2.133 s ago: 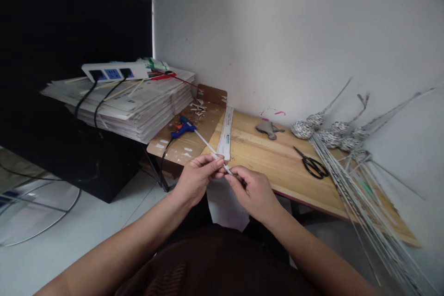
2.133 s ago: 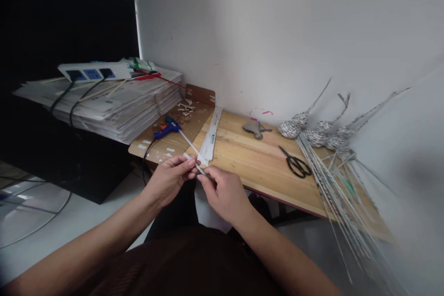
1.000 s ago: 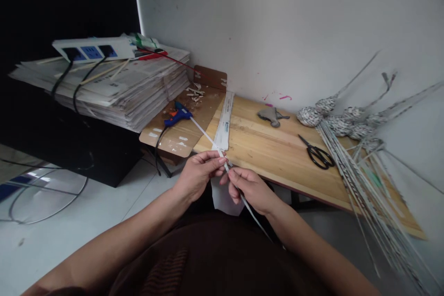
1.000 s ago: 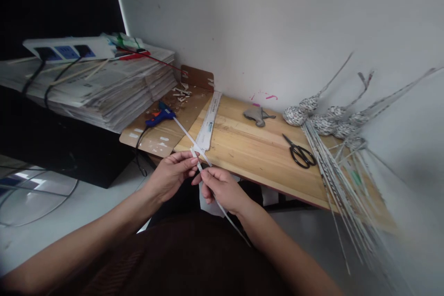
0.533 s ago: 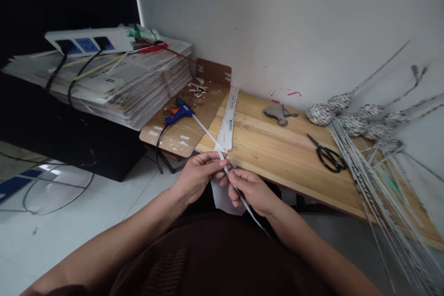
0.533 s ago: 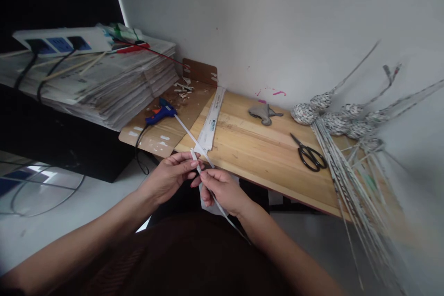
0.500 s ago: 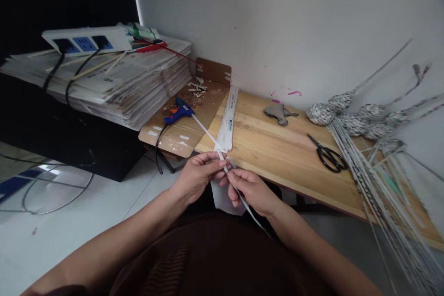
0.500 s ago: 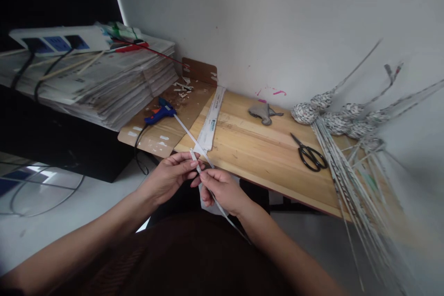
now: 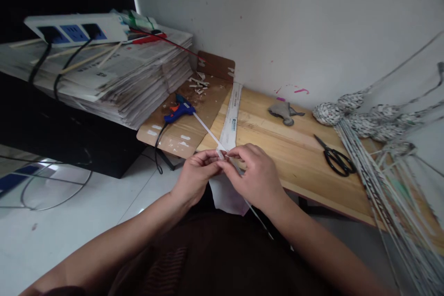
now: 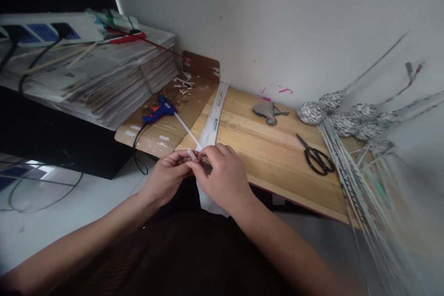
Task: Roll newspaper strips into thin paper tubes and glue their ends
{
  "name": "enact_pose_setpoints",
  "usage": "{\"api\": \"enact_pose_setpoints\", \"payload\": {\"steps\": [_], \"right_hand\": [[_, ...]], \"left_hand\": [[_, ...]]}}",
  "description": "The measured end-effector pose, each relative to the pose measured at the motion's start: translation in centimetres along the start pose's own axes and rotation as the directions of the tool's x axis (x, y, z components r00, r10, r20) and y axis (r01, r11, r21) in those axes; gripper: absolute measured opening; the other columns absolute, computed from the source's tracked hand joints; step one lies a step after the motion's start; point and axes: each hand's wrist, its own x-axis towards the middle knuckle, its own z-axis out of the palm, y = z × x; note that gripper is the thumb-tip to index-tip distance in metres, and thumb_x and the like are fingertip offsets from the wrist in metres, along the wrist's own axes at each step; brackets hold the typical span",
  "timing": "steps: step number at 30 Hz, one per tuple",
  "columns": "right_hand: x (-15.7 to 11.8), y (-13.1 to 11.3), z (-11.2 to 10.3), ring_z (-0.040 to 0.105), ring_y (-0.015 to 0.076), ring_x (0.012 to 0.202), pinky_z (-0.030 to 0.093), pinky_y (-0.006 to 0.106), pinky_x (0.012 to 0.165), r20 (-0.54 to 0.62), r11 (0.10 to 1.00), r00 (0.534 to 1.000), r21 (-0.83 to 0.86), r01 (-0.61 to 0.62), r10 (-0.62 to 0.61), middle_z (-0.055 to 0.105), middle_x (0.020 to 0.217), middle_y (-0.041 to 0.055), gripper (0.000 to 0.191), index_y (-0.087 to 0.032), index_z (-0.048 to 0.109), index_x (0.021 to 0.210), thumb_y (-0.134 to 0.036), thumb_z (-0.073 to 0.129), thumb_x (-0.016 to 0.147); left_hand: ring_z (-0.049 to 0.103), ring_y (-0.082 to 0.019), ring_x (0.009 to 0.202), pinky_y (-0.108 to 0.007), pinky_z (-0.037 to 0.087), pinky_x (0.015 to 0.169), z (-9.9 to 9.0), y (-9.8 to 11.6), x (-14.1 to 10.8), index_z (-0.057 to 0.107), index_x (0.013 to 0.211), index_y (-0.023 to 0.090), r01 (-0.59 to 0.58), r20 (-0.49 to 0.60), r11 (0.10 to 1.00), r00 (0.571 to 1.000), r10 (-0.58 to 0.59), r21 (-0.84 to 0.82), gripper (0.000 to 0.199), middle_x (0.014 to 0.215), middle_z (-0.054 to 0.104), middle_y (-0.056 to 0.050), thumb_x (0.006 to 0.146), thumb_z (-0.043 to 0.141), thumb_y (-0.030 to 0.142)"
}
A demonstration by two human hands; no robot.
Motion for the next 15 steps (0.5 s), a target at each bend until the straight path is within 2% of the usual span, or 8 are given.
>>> {"api": "enact_pose_setpoints", "payload": {"steps": [5, 9, 12, 15], "right_hand": [[1.1, -0.5, 1.1, 0.061, 0.0201, 0.085, 0.046, 0.034, 0.079, 0.024, 0.999, 1.000, -0.047, -0.009, 0.010, 0.067, 0.084, 0.0050, 0.012, -0.020, 0.062, 0.084, -0.032, 0.061, 0.086], [1.5, 0.0, 1.2, 0.062, 0.0168, 0.080, 0.048, 0.032, 0.075, 0.100, 0.985, 0.993, 0.158, -0.076, 0.061, 0.067, 0.087, 0.0041, 0.009, -0.020, 0.066, 0.088, -0.026, 0.059, 0.086], [2.0, 0.8, 1.1, 0.064, 0.0158, 0.077, 0.050, 0.031, 0.071, 0.272, 0.874, 0.953, 0.423, -0.239, 0.130, 0.069, 0.086, 0.0040, 0.013, -0.021, 0.068, 0.089, -0.028, 0.057, 0.087], [2.5, 1.4, 1.4, 0.063, 0.0152, 0.071, 0.052, 0.031, 0.068, 0.406, 0.719, 0.888, 0.550, -0.425, 0.214, 0.070, 0.083, 0.0043, 0.014, -0.019, 0.068, 0.084, -0.031, 0.061, 0.084]], "left_hand": [[0.068, -0.013, 0.073, -0.024, 0.054, 0.071, -0.5, -0.3, 0.1, 0.069, 0.091, 0.015, -0.059, -0.004, 0.997, 0.998, 0.059, 0.047, 0.024, 0.081, 0.073, -0.003, 0.069, 0.077, 0.014], [0.069, -0.013, 0.074, -0.024, 0.055, 0.072, -0.9, -0.1, 0.2, 0.067, 0.094, 0.016, 0.006, 0.021, 0.999, 1.000, -0.005, -0.038, 0.029, 0.081, 0.073, -0.002, 0.068, 0.078, 0.013], [0.068, -0.011, 0.074, -0.024, 0.056, 0.073, -1.2, 0.0, 0.3, 0.067, 0.094, 0.017, 0.078, 0.051, 0.990, 0.996, -0.073, -0.116, 0.030, 0.082, 0.072, -0.001, 0.067, 0.080, 0.012], [0.069, -0.011, 0.075, -0.024, 0.056, 0.074, -1.3, 0.0, 0.4, 0.068, 0.095, 0.018, 0.111, 0.082, 0.984, 0.992, -0.101, -0.138, 0.031, 0.083, 0.072, -0.001, 0.068, 0.080, 0.012]]}}
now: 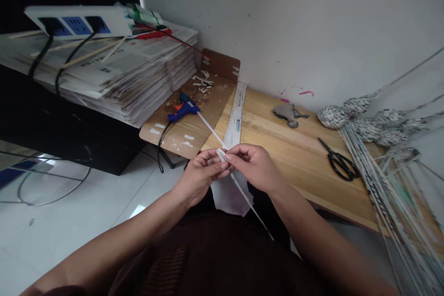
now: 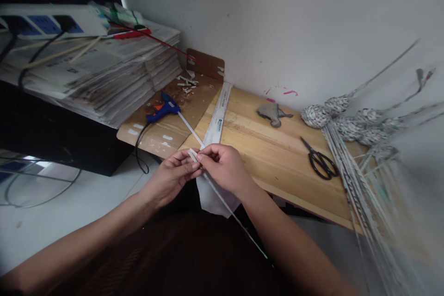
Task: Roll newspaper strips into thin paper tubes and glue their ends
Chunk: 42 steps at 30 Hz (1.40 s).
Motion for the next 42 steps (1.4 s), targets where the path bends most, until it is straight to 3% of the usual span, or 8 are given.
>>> {"api": "enact_pose_setpoints", "payload": {"steps": [4, 16, 24, 29, 33, 35, 38, 42], "right_hand": [[0.7, 0.5, 0.4, 0.061, 0.0135, 0.065, 0.050, 0.029, 0.062, -0.013, 0.994, 0.997, 0.075, -0.076, 0.077, 0.068, 0.075, 0.0032, 0.014, -0.019, 0.066, 0.080, -0.032, 0.063, 0.082], [2.0, -0.2, 1.3, 0.061, 0.0139, 0.063, 0.050, 0.029, 0.063, -0.079, 0.999, 0.997, -0.046, 0.014, -0.017, 0.065, 0.069, 0.0022, 0.016, -0.019, 0.062, 0.077, -0.033, 0.060, 0.084], [4.9, -0.6, 1.6, 0.055, 0.0095, 0.056, 0.043, 0.023, 0.051, 0.096, 0.981, 0.994, 0.181, -0.076, 0.059, 0.060, 0.069, 0.0007, 0.024, -0.017, 0.063, 0.080, -0.040, 0.060, 0.085], [10.1, -1.3, 3.5, 0.059, 0.0113, 0.063, 0.046, 0.024, 0.056, 0.089, 0.996, 0.994, -0.060, 0.069, -0.064, 0.063, 0.082, 0.0012, 0.025, -0.021, 0.064, 0.107, -0.036, 0.053, 0.089], [15.3, -2.9, 7.3, 0.065, 0.0213, 0.091, 0.049, 0.034, 0.081, 0.164, 0.872, 0.971, -0.432, 0.230, -0.174, 0.070, 0.103, 0.0074, 0.042, -0.023, 0.055, 0.129, -0.044, 0.046, 0.093], [17.1, -3.5, 9.0, 0.062, 0.0268, 0.104, 0.046, 0.038, 0.089, 0.190, 0.790, 0.973, -0.572, 0.221, -0.135, 0.067, 0.117, 0.0124, 0.047, -0.021, 0.057, 0.126, -0.051, 0.043, 0.093], [18.1, -3.6, 10.4, 0.064, 0.0320, 0.102, 0.046, 0.044, 0.088, 0.153, 0.711, 0.981, -0.677, 0.192, -0.119, 0.070, 0.107, 0.0165, 0.048, -0.018, 0.062, 0.109, -0.055, 0.037, 0.093], [16.8, -2.6, 10.0, 0.068, 0.0301, 0.093, 0.049, 0.043, 0.081, -0.016, 0.794, 0.979, -0.587, 0.156, -0.204, 0.070, 0.094, 0.0110, 0.033, -0.022, 0.060, 0.095, -0.046, 0.038, 0.094]], "left_hand": [[0.068, -0.011, 0.072, -0.022, 0.055, 0.069, 0.1, 0.0, 0.1, 0.067, 0.095, 0.017, -0.018, -0.015, 1.000, 1.000, 0.018, 0.002, 0.032, 0.080, 0.070, 0.000, 0.067, 0.080, 0.013], [0.067, -0.011, 0.070, -0.020, 0.057, 0.062, -0.5, 0.9, 0.3, 0.067, 0.086, 0.014, -0.033, -0.087, 0.999, 0.996, 0.030, -0.031, 0.017, 0.079, 0.069, -0.002, 0.074, 0.077, 0.019], [0.071, -0.016, 0.082, -0.020, 0.058, 0.071, -2.0, 2.7, 0.0, 0.071, 0.088, 0.012, -0.065, -0.129, 0.997, 0.990, 0.058, -0.044, 0.016, 0.084, 0.072, -0.006, 0.075, 0.076, 0.020], [0.072, -0.018, 0.083, -0.022, 0.059, 0.072, -2.8, 4.3, -1.4, 0.070, 0.088, 0.013, -0.087, -0.184, 0.995, 0.980, 0.077, -0.047, 0.019, 0.087, 0.073, -0.006, 0.073, 0.078, 0.020], [0.072, -0.020, 0.082, -0.023, 0.059, 0.070, -2.8, 4.9, -2.3, 0.069, 0.090, 0.013, -0.084, -0.154, 0.996, 0.985, 0.078, -0.032, 0.020, 0.086, 0.072, -0.007, 0.074, 0.077, 0.021], [0.072, -0.019, 0.082, -0.022, 0.059, 0.069, -2.9, 5.1, -2.6, 0.068, 0.091, 0.013, -0.087, -0.136, 0.996, 0.987, 0.083, -0.025, 0.019, 0.087, 0.072, -0.007, 0.076, 0.076, 0.021], [0.072, -0.017, 0.081, -0.020, 0.058, 0.068, -3.3, 5.5, -2.9, 0.068, 0.091, 0.014, -0.103, -0.158, 0.994, 0.983, 0.096, -0.035, 0.018, 0.086, 0.072, -0.006, 0.076, 0.075, 0.020], [0.072, -0.018, 0.080, -0.020, 0.059, 0.066, -4.2, 6.0, -3.4, 0.068, 0.088, 0.014, -0.126, -0.208, 0.991, 0.972, 0.113, -0.050, 0.018, 0.083, 0.073, -0.006, 0.074, 0.077, 0.019]]}}
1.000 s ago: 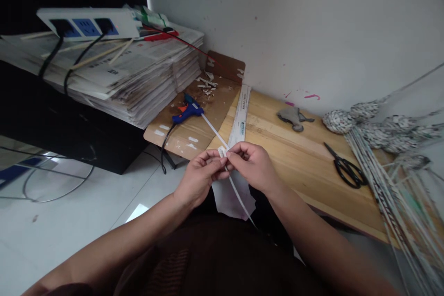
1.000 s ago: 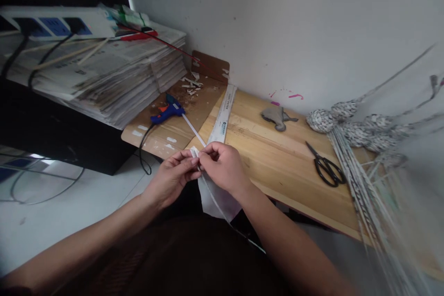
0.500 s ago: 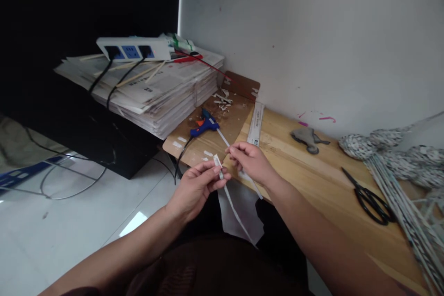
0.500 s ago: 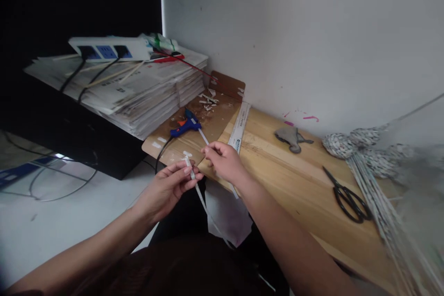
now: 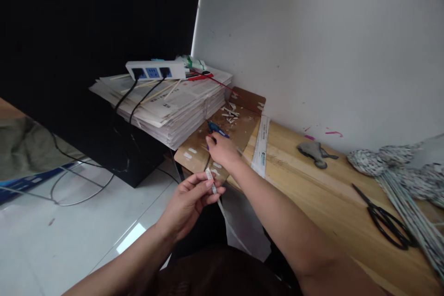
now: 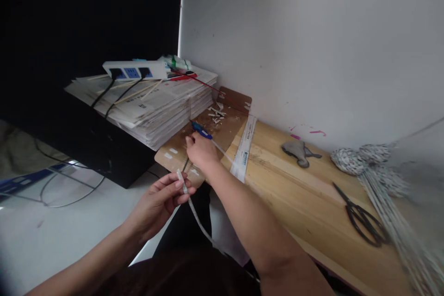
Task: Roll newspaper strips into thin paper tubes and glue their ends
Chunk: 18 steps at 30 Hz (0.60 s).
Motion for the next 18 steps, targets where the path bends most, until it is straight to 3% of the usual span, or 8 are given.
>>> {"api": "enact_pose_setpoints", "payload": {"steps": [2, 3, 6, 8, 10, 14, 18], "right_hand": [[-1.2, 0.6, -0.2, 0.070, 0.0241, 0.076, 0.053, 0.038, 0.069, -0.012, 0.967, 0.993, 0.230, -0.108, 0.114, 0.067, 0.084, 0.0046, 0.024, -0.024, 0.056, 0.095, -0.044, 0.043, 0.093], [-1.9, 0.9, -0.4, 0.069, 0.0210, 0.066, 0.053, 0.034, 0.061, 0.011, 0.907, 0.982, 0.381, -0.178, 0.188, 0.064, 0.079, 0.0013, 0.021, -0.025, 0.053, 0.095, -0.044, 0.046, 0.091], [-4.2, 1.0, -1.4, 0.068, 0.0157, 0.059, 0.053, 0.027, 0.051, 0.042, 0.572, 0.943, 0.786, -0.234, 0.329, 0.059, 0.077, -0.0041, 0.032, -0.026, 0.042, 0.094, -0.040, 0.067, 0.078], [-6.0, 0.9, -2.8, 0.069, 0.0142, 0.066, 0.055, 0.025, 0.058, 0.069, 0.357, 0.935, 0.913, -0.200, 0.347, 0.060, 0.082, -0.0035, 0.044, -0.025, 0.041, 0.092, -0.031, 0.077, 0.068], [-7.9, 0.8, -4.6, 0.067, 0.0131, 0.074, 0.055, 0.023, 0.064, 0.162, 0.208, 0.943, 0.951, -0.228, 0.292, 0.062, 0.085, -0.0012, 0.042, -0.023, 0.048, 0.092, -0.023, 0.080, 0.064], [-11.1, 1.3, -7.7, 0.054, 0.0095, 0.067, 0.041, 0.017, 0.047, 0.341, 0.083, 0.934, 0.933, -0.350, 0.105, 0.055, 0.080, -0.0001, 0.027, -0.020, 0.061, 0.092, -0.023, 0.075, 0.069], [-12.9, 2.3, -9.0, 0.038, 0.0093, 0.057, 0.028, 0.019, 0.039, 0.367, 0.062, 0.929, 0.927, -0.369, 0.041, 0.046, 0.075, 0.0001, 0.033, -0.022, 0.065, 0.105, -0.040, 0.065, 0.078]], "left_hand": [[0.072, -0.018, 0.080, -0.020, 0.059, 0.066, -0.3, 0.3, -0.1, 0.068, 0.088, 0.014, -0.004, -0.009, 1.000, 1.000, 0.004, 0.000, 0.019, 0.083, 0.073, -0.006, 0.073, 0.078, 0.018], [0.072, -0.018, 0.080, -0.020, 0.059, 0.067, -0.4, 0.4, -0.1, 0.069, 0.088, 0.013, -0.006, -0.011, 1.000, 1.000, 0.006, -0.001, 0.019, 0.083, 0.073, -0.006, 0.072, 0.078, 0.018], [0.073, -0.018, 0.079, -0.020, 0.060, 0.067, -0.3, 0.9, 0.0, 0.070, 0.088, 0.013, -0.021, -0.019, 1.000, 1.000, 0.021, -0.013, 0.019, 0.083, 0.073, -0.006, 0.072, 0.079, 0.017], [0.073, -0.018, 0.079, -0.020, 0.060, 0.068, -0.1, 1.3, 0.2, 0.070, 0.088, 0.012, -0.038, -0.027, 0.999, 0.999, 0.038, -0.022, 0.018, 0.084, 0.073, -0.007, 0.072, 0.078, 0.015], [0.073, -0.018, 0.080, -0.020, 0.060, 0.069, 0.1, 1.6, 0.3, 0.071, 0.089, 0.012, -0.054, -0.030, 0.998, 0.998, 0.053, -0.026, 0.017, 0.084, 0.073, -0.007, 0.073, 0.077, 0.014], [0.073, -0.018, 0.082, -0.021, 0.060, 0.073, 0.4, 1.7, 0.5, 0.072, 0.090, 0.011, -0.062, -0.004, 0.998, 0.998, 0.062, -0.019, 0.015, 0.086, 0.073, -0.007, 0.076, 0.075, 0.015], [0.072, -0.018, 0.084, -0.022, 0.059, 0.073, 0.8, 1.2, 0.5, 0.072, 0.091, 0.012, -0.040, 0.014, 0.999, 0.999, 0.040, 0.018, 0.015, 0.090, 0.073, -0.008, 0.076, 0.074, 0.016]]}}
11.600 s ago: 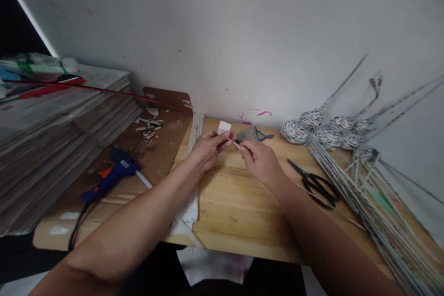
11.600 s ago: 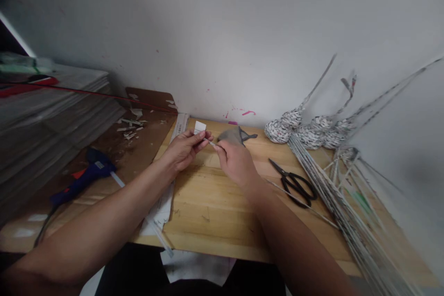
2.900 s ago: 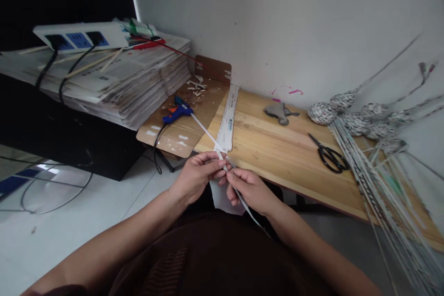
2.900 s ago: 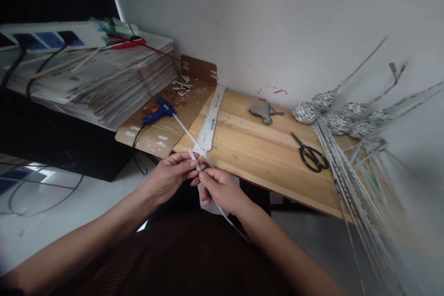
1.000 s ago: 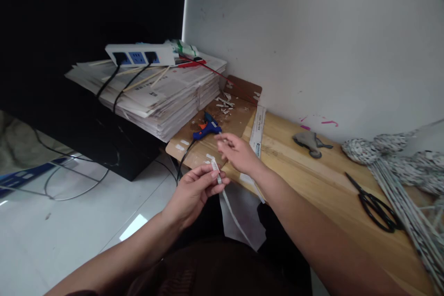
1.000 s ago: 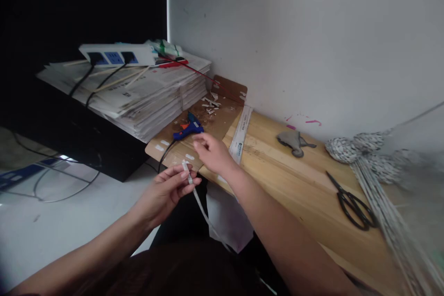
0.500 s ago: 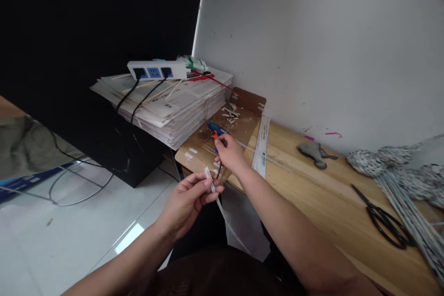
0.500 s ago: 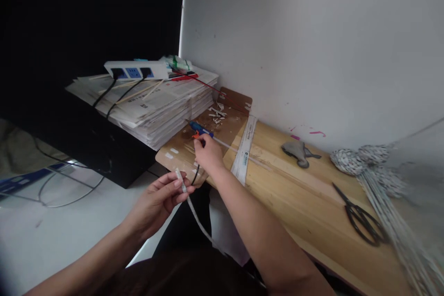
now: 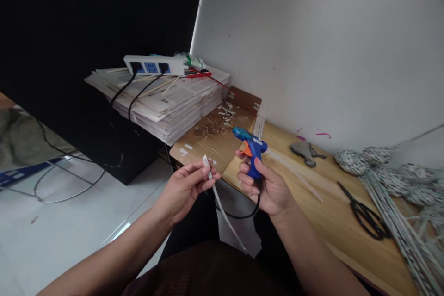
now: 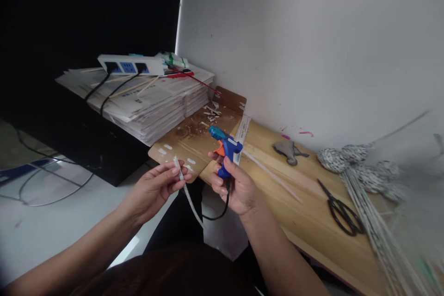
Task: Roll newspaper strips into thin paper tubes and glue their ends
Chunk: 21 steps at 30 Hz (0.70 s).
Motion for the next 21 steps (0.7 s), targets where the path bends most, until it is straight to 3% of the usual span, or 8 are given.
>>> {"api": "enact_pose_setpoints", "payload": {"steps": [4, 8, 13, 21], "right_hand": [[-1.5, 0.2, -0.8, 0.031, 0.0091, 0.051, 0.020, 0.020, 0.036, -0.041, 0.996, 0.997, -0.076, 0.056, -0.059, 0.043, 0.073, 0.0000, 0.034, -0.022, 0.066, 0.107, -0.043, 0.063, 0.080], [-3.4, 0.3, -1.2, 0.048, 0.0097, 0.055, 0.019, 0.020, 0.034, -0.034, 0.986, 0.990, -0.097, 0.135, -0.138, 0.054, 0.087, 0.0028, 0.038, -0.025, 0.062, 0.113, -0.032, 0.068, 0.077], [-4.8, 0.9, -2.2, 0.041, 0.0052, 0.038, 0.018, 0.020, 0.035, 0.101, 0.993, 0.991, -0.068, 0.095, -0.087, 0.053, 0.067, -0.0027, 0.033, -0.022, 0.057, 0.119, -0.036, 0.057, 0.089], [-6.5, 1.8, -2.6, 0.041, 0.0041, 0.042, 0.020, 0.019, 0.039, 0.103, 0.970, 0.992, -0.225, 0.096, -0.074, 0.049, 0.061, -0.0043, 0.029, -0.018, 0.057, 0.116, -0.036, 0.056, 0.093]], "left_hand": [[0.071, -0.020, 0.085, -0.021, 0.057, 0.063, 0.4, -0.4, 0.1, 0.071, 0.092, 0.013, 0.007, -0.002, 0.998, 1.000, -0.006, 0.064, 0.018, 0.090, 0.073, -0.009, 0.077, 0.075, 0.021], [0.070, -0.016, 0.077, -0.019, 0.055, 0.061, 0.8, -0.7, 0.5, 0.072, 0.092, 0.012, -0.012, -0.007, 0.998, 1.000, 0.013, 0.067, 0.018, 0.087, 0.073, -0.009, 0.077, 0.075, 0.021], [0.069, -0.015, 0.076, -0.021, 0.057, 0.066, 1.8, -0.6, 0.7, 0.073, 0.091, 0.010, -0.023, -0.047, 0.997, 0.999, 0.026, 0.068, 0.020, 0.089, 0.073, -0.010, 0.074, 0.077, 0.019], [0.067, -0.012, 0.075, -0.021, 0.057, 0.068, 3.1, -0.7, 1.1, 0.074, 0.093, 0.013, -0.093, 0.034, 0.992, 0.995, 0.091, 0.082, 0.025, 0.087, 0.073, -0.006, 0.070, 0.080, 0.020]]}}
